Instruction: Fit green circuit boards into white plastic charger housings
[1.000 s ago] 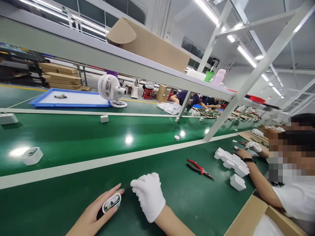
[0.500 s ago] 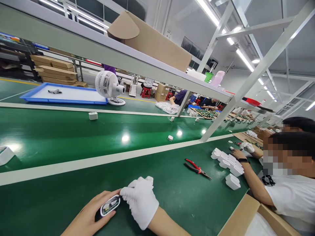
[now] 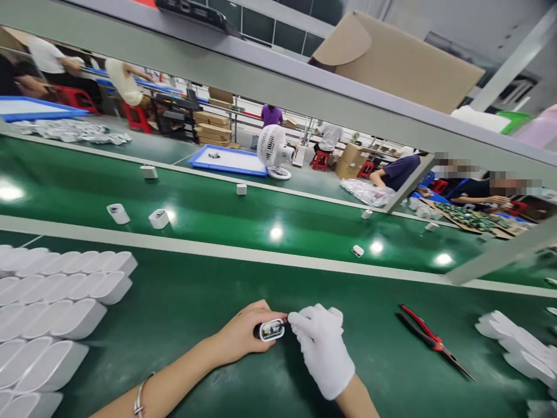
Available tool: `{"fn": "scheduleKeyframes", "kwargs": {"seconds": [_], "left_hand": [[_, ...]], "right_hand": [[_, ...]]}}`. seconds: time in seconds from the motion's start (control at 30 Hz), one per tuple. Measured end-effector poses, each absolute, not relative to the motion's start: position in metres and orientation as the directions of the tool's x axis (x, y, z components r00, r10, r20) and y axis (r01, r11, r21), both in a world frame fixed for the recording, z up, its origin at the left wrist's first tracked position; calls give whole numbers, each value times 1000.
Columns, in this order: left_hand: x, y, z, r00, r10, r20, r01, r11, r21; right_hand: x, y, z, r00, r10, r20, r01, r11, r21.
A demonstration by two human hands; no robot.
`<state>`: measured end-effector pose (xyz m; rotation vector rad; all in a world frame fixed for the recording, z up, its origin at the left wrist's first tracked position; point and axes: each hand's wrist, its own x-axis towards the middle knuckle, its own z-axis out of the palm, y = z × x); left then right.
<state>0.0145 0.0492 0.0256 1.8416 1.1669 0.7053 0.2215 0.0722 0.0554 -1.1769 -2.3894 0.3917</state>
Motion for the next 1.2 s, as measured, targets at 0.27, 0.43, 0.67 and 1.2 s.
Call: {"fn": "scheduleKeyframes", "kwargs": {"seconds": [0.27, 0.43, 0.67, 1.2], "left_hand": [[14, 47, 30, 429, 903, 17, 441, -226, 869], [15, 46, 33, 443, 896, 33, 447, -253, 858], [16, 45, 28, 413, 911, 16, 514, -247, 821], [13, 41, 8, 325, 946, 6, 461, -165, 872]], "right_hand": [[217, 68, 50, -533, 787, 311, 718, 615, -326], [218, 71, 56, -600, 742, 299, 728, 662, -181], [207, 60, 48, -574, 756, 315, 799, 601, 15], [244, 61, 62, -306, 948, 86, 948, 295, 119]]}}
